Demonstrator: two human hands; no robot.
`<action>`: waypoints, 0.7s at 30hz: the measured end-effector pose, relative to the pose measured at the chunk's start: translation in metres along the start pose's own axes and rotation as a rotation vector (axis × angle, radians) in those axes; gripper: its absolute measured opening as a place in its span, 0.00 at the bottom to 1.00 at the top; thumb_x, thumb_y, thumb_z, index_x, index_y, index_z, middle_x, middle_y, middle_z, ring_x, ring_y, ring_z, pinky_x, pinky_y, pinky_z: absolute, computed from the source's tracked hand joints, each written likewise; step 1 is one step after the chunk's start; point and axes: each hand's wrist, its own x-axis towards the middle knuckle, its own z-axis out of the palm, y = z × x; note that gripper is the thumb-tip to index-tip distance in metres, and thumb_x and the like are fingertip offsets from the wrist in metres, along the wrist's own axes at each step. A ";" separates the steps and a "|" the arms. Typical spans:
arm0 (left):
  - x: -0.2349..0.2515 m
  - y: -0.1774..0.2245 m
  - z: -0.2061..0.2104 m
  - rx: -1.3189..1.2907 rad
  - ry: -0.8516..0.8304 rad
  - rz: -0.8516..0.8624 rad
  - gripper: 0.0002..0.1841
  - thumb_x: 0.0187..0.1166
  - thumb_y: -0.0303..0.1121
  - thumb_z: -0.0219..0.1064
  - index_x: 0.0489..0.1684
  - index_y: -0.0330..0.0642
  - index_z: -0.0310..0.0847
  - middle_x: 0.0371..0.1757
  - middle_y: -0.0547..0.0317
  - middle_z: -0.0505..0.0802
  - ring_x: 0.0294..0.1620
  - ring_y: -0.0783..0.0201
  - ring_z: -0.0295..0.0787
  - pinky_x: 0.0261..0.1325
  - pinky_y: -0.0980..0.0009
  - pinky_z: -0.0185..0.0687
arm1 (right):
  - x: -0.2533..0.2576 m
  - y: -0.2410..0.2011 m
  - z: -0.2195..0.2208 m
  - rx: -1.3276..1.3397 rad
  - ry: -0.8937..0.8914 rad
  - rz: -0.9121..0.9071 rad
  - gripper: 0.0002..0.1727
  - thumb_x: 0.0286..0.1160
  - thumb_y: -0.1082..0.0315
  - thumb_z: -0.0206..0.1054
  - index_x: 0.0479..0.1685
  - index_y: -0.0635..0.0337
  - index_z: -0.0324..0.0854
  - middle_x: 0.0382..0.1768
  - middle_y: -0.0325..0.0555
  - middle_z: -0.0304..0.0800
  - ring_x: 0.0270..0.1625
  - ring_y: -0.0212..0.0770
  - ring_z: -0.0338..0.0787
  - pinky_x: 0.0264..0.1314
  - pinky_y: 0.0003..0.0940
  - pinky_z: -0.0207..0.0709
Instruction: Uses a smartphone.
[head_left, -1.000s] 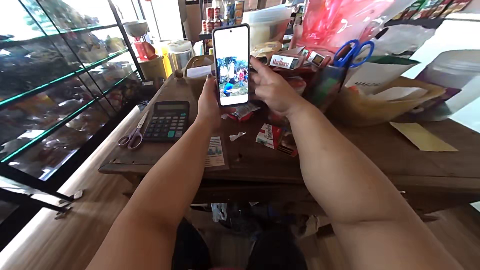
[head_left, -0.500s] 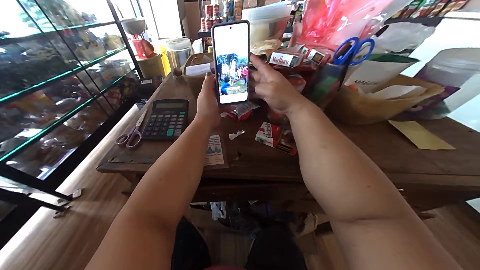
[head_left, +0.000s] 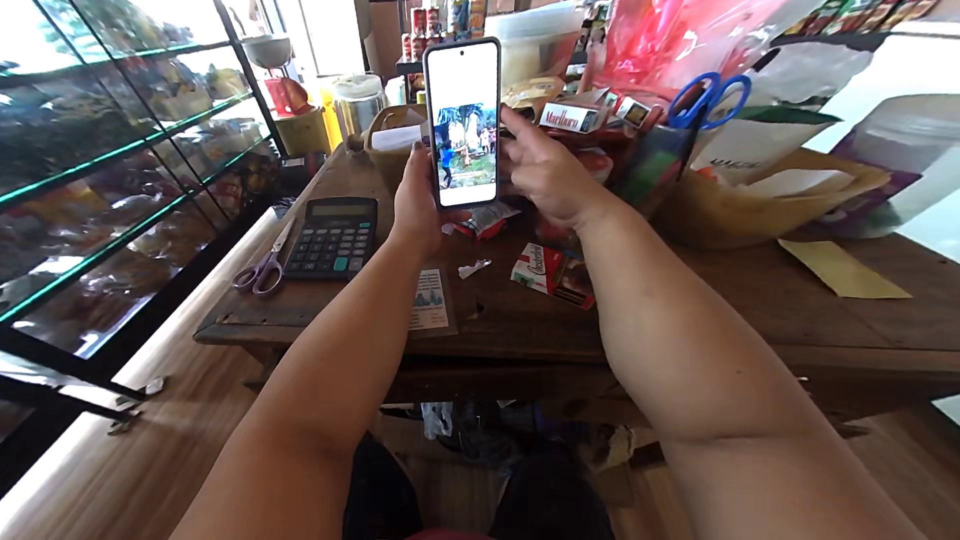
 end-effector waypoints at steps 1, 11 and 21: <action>0.000 0.000 0.000 -0.003 0.000 -0.001 0.35 0.92 0.60 0.24 0.70 0.51 0.74 0.59 0.55 0.91 0.50 0.56 0.92 0.35 0.60 0.89 | 0.000 0.000 0.000 0.001 -0.002 0.003 0.50 0.68 0.79 0.51 0.97 0.56 0.33 0.84 0.51 0.71 0.77 0.39 0.82 0.74 0.38 0.82; -0.001 0.001 0.001 -0.007 0.016 -0.007 0.35 0.92 0.59 0.24 0.72 0.52 0.74 0.60 0.54 0.91 0.50 0.56 0.92 0.35 0.60 0.88 | 0.000 0.000 -0.001 -0.003 0.003 0.003 0.50 0.69 0.80 0.51 0.97 0.55 0.34 0.84 0.51 0.71 0.77 0.39 0.82 0.74 0.37 0.81; 0.000 0.000 0.000 -0.010 0.006 -0.009 0.36 0.91 0.60 0.23 0.71 0.52 0.74 0.60 0.54 0.91 0.50 0.55 0.92 0.36 0.59 0.89 | 0.001 0.002 -0.002 0.016 -0.008 -0.002 0.49 0.69 0.79 0.51 0.97 0.56 0.33 0.84 0.51 0.71 0.77 0.40 0.82 0.74 0.39 0.82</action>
